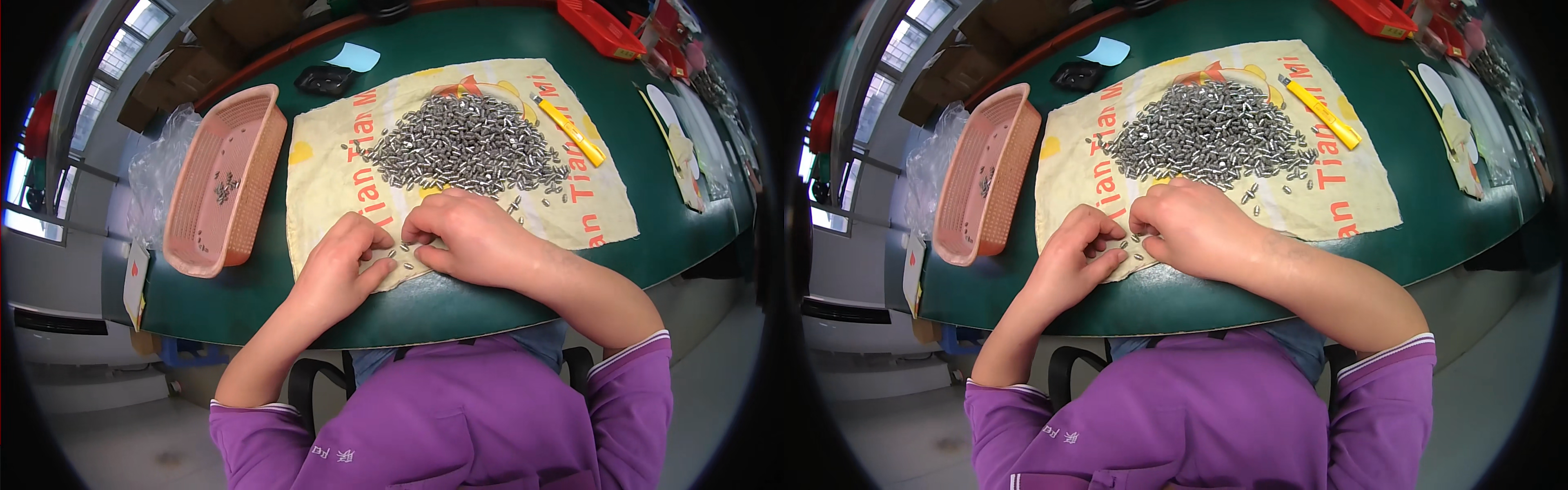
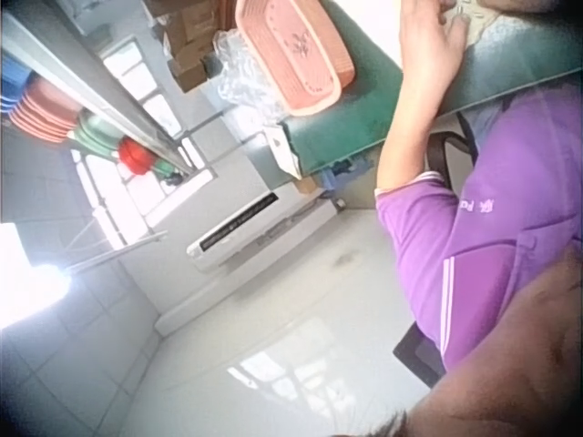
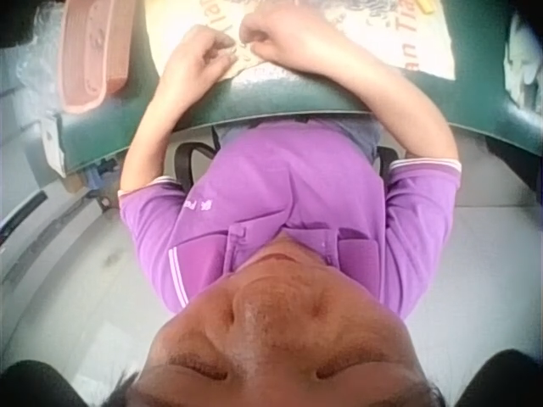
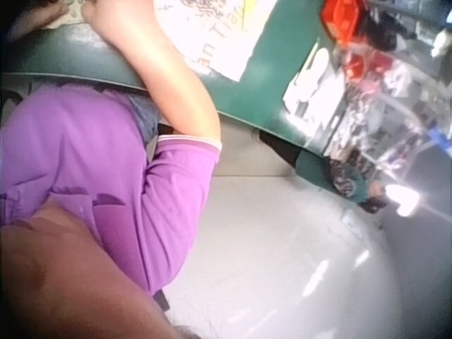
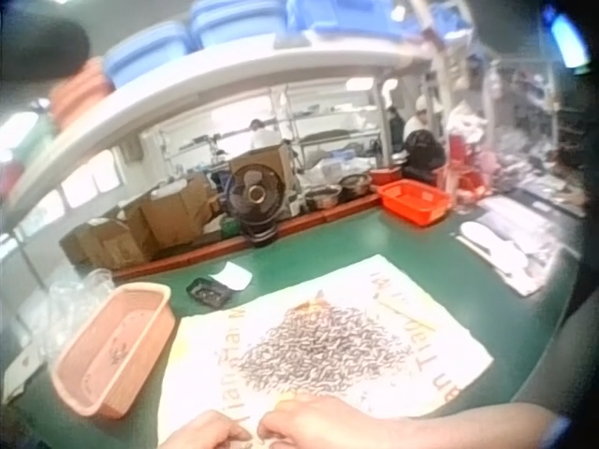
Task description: Manually assembling small metal components by inserting pins into circular bases at a workbench.
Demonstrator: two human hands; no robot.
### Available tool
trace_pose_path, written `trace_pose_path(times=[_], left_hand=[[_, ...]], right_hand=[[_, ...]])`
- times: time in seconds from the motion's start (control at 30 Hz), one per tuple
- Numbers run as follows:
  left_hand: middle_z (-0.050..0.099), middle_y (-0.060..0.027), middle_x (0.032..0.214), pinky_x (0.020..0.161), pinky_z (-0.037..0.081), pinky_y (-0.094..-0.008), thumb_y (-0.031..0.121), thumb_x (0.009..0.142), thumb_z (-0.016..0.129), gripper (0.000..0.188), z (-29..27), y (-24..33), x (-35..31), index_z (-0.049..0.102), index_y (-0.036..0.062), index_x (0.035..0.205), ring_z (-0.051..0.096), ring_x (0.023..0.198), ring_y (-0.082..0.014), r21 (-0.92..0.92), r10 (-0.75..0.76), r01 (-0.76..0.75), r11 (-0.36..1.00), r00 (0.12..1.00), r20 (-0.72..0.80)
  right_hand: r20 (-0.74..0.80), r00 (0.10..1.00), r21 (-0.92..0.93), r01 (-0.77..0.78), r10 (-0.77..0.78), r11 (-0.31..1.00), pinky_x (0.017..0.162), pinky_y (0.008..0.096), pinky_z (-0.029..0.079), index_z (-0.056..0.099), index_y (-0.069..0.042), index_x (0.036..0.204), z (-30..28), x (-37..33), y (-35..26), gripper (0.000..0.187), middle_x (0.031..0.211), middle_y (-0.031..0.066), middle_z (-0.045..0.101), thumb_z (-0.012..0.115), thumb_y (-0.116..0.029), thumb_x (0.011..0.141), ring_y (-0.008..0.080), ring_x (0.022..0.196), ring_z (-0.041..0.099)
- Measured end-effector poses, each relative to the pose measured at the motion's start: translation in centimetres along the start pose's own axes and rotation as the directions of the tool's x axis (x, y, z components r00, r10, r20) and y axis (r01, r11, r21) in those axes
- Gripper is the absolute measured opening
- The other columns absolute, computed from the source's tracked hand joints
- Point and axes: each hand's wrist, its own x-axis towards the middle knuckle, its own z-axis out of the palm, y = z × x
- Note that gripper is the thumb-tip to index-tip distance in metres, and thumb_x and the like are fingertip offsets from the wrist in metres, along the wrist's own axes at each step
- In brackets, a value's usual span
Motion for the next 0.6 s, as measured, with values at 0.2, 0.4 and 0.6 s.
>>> trace_pose_path(times=[0.2,0.4,0.6], left_hand=[[0.059,-0.0083,0.097,0.069,0.052,-0.0304,0.001,0.087,0.073,0.014,0.7,-0.3,0.1,0.063,0.0020,0.098,0.063,0.080,-0.0187,0.041,0.042,-0.040,0.998,0.998,-0.045],[0.062,-0.0103,0.089,0.070,0.053,-0.0336,-0.001,0.086,0.072,0.015,0.3,-0.3,0.2,0.063,0.0014,0.097,0.065,0.079,-0.0243,0.133,0.134,-0.121,0.984,0.987,-0.086],[0.065,-0.0135,0.092,0.078,0.054,-0.0420,0.000,0.084,0.070,0.020,0.4,-0.1,1.2,0.063,0.0023,0.103,0.066,0.091,-0.0334,0.023,0.136,-0.135,0.991,0.989,-0.052]], right_hand=[[-0.079,0.996,-0.049,0.039,-0.043,0.998,0.086,0.0421,0.053,0.073,-0.010,0.098,0.9,0.1,0.3,0.015,0.090,0.0084,0.068,0.072,-0.014,0.084,0.0301,0.095,0.065],[-0.070,0.997,-0.064,-0.020,0.016,0.998,0.085,0.0436,0.054,0.072,-0.008,0.095,0.8,0.1,0.1,0.012,0.091,0.0100,0.068,0.071,-0.013,0.083,0.0317,0.094,0.065],[-0.014,0.993,-0.043,-0.114,0.114,0.993,0.082,0.0456,0.054,0.071,-0.007,0.090,-0.2,0.0,-0.5,0.010,0.090,0.0114,0.069,0.070,-0.014,0.083,0.0324,0.092,0.066]])
